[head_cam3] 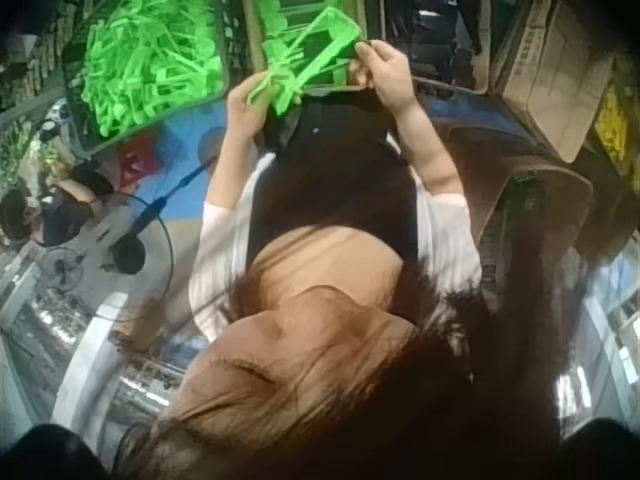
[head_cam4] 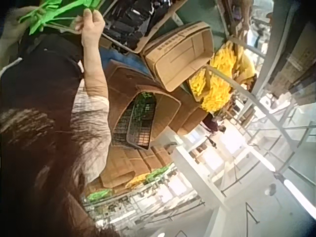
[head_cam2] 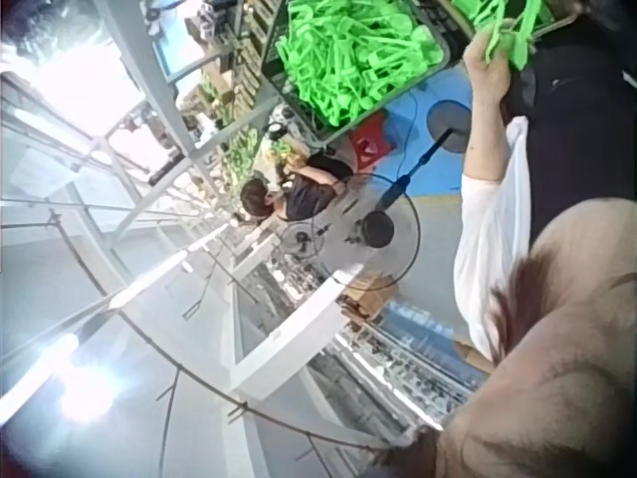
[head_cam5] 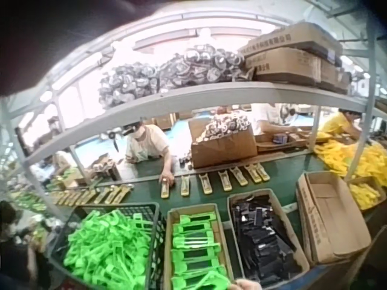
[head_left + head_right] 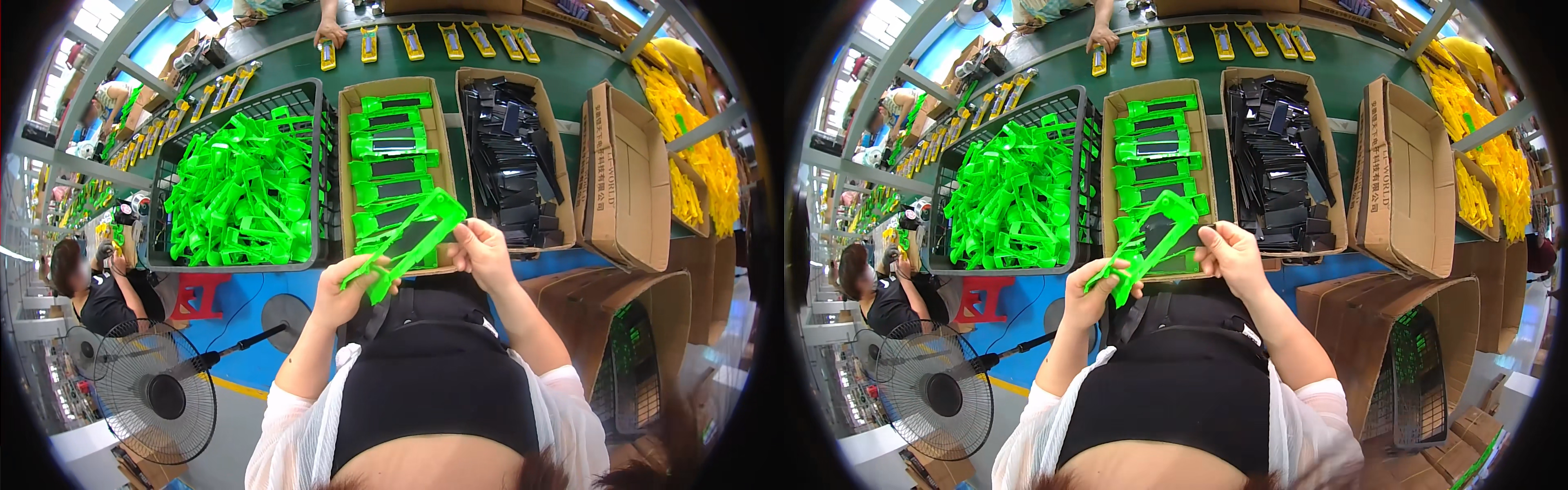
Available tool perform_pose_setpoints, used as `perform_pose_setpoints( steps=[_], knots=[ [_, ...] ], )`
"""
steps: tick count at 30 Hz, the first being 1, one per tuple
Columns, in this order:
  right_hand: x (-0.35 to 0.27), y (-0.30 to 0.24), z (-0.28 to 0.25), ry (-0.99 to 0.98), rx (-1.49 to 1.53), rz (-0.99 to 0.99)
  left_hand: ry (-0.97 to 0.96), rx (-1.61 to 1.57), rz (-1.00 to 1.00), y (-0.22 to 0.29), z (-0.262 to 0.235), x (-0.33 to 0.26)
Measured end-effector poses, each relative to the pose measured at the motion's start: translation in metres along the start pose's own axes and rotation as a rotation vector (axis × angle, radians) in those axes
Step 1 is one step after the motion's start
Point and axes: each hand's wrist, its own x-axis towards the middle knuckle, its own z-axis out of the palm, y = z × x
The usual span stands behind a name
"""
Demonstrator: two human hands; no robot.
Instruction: The person assembles plastic components by taking green plastic frames and black strips from bins, fitting each black strip into a frame by hand, and placing the assembled units into a cardboard box.
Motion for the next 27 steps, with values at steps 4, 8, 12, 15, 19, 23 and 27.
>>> perform_pose_setpoints(
  steps=[4, 8, 12, 15, 19, 23, 27],
  knots=[
    [-0.005, -0.013, -0.007, -0.116, -0.01, 0.046, 0.248, -0.336, -0.008, -0.005, -0.009, 0.002],
    [-0.009, -0.024, -0.001, -0.267, -0.151, 0.134, 0.255, 0.259, -0.193, 0.002, -0.026, 0.018],
    [-0.008, -0.028, 0.017, -0.227, -0.392, 0.1, 0.062, 0.246, -0.318, -0.003, -0.027, 0.027],
    [-0.005, -0.025, 0.02, -0.207, -0.527, 0.127, 0.027, 0.248, -0.382, -0.001, -0.024, 0.026],
    [-0.006, -0.026, 0.026, -0.191, -0.693, 0.14, -0.019, 0.356, -0.37, -0.006, -0.025, 0.023],
    [-0.009, -0.028, 0.023, -0.213, -0.651, 0.111, 0.049, 0.213, -0.475, -0.007, -0.027, 0.021],
    [-0.009, -0.024, 0.026, -0.163, -0.679, 0.113, 0.037, 0.301, -0.457, -0.016, -0.03, 0.023]
  ],
)
